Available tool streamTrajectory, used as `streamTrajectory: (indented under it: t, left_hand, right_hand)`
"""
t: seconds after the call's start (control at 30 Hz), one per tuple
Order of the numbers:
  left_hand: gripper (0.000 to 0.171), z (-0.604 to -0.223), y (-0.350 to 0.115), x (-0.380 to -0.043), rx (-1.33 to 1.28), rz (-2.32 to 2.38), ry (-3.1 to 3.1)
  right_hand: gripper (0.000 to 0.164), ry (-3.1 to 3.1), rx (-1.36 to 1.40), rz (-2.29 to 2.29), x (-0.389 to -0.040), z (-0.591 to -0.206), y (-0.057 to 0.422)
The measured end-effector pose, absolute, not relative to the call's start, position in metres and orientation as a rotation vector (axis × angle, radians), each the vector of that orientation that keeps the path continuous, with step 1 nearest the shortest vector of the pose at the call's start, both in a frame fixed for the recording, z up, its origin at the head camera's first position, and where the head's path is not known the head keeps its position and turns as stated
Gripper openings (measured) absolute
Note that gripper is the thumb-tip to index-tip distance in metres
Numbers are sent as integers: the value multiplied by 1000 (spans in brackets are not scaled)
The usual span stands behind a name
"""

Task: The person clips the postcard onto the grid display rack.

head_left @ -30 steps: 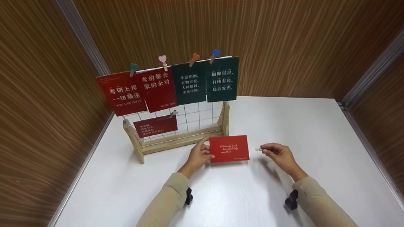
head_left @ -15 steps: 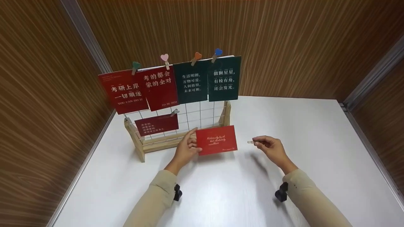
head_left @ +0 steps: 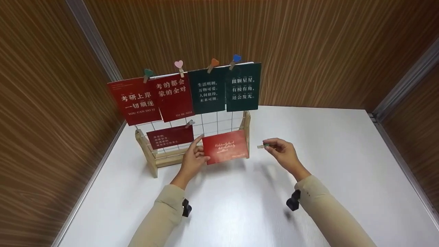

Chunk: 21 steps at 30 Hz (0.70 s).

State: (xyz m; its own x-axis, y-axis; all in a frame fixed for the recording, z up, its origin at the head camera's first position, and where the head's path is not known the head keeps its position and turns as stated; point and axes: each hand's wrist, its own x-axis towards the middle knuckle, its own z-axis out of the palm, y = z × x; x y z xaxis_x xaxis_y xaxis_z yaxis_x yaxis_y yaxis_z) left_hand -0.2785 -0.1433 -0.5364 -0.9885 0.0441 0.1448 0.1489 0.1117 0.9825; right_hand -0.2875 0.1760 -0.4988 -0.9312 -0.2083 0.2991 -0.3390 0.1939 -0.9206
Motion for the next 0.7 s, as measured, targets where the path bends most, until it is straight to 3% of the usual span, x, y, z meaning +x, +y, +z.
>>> streamTrajectory:
  t: [0.7]
  left_hand:
    - [75,-522,-146,-286,-262,-1843,-2236]
  right_hand:
    - [17,-2365,541,1861,-328,-493,150]
